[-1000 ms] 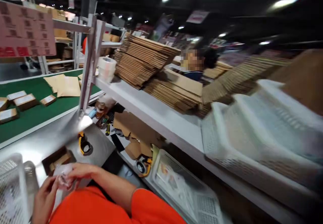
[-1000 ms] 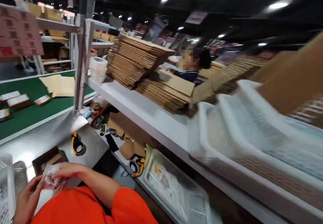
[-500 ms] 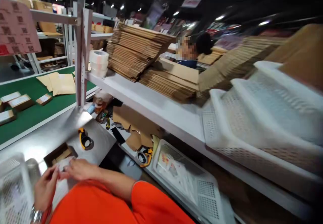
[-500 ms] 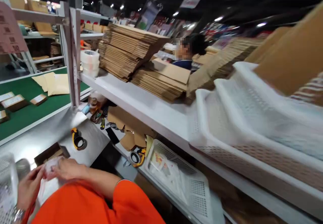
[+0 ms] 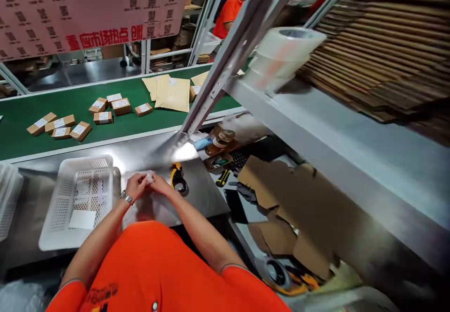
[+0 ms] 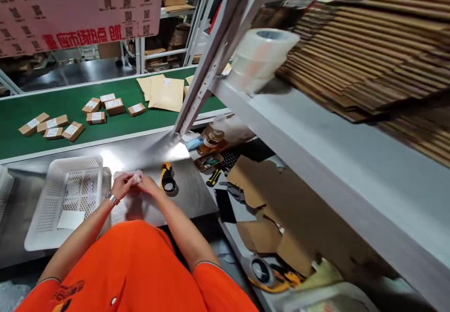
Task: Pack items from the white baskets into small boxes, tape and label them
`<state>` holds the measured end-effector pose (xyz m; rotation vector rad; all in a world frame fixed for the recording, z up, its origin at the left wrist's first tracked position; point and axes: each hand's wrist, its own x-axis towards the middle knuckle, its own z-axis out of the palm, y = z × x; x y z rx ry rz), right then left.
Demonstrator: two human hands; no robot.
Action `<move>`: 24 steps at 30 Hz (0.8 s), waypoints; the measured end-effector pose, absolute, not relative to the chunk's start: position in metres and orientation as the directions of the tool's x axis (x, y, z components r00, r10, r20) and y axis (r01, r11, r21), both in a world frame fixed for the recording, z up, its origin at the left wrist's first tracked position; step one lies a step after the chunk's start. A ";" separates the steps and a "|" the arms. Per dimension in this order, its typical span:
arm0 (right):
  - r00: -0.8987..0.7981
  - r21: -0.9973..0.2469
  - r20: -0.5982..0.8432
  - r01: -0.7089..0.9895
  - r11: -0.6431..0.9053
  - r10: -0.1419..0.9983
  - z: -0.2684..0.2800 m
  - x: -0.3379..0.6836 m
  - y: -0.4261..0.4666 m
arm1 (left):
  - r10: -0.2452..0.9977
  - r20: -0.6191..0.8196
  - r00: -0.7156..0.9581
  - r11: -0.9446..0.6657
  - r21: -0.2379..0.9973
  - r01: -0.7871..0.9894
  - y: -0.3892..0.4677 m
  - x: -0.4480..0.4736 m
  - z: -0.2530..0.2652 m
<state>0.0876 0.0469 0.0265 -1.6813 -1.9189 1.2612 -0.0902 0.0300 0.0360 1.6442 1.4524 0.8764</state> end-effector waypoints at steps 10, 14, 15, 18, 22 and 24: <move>-0.188 -0.317 -0.451 0.947 0.040 0.873 0.039 0.073 0.037 | 0.925 -0.162 0.343 -0.222 0.504 0.835 0.028 -0.124 0.002; -0.157 -0.431 -0.293 0.902 0.016 0.943 0.024 0.085 0.020 | 0.881 -0.296 0.369 -0.224 0.426 0.877 0.042 -0.113 0.013; -0.130 -0.460 -0.283 0.888 -0.015 0.950 0.018 0.091 0.016 | 0.876 -0.315 0.365 -0.219 0.414 0.883 0.047 -0.110 0.016; -0.062 -0.533 -0.271 0.840 -0.097 0.960 0.004 0.106 0.008 | 0.864 -0.354 0.359 -0.215 0.385 0.898 0.060 -0.101 0.023; -0.055 -0.574 -0.234 0.814 -0.092 0.971 -0.004 0.111 0.007 | 0.861 -0.383 0.335 -0.203 0.346 0.916 0.072 -0.093 0.027; -0.085 -0.549 -0.228 0.834 -0.056 0.970 -0.001 0.105 0.012 | 0.866 -0.387 0.316 -0.190 0.329 0.925 0.073 -0.089 0.028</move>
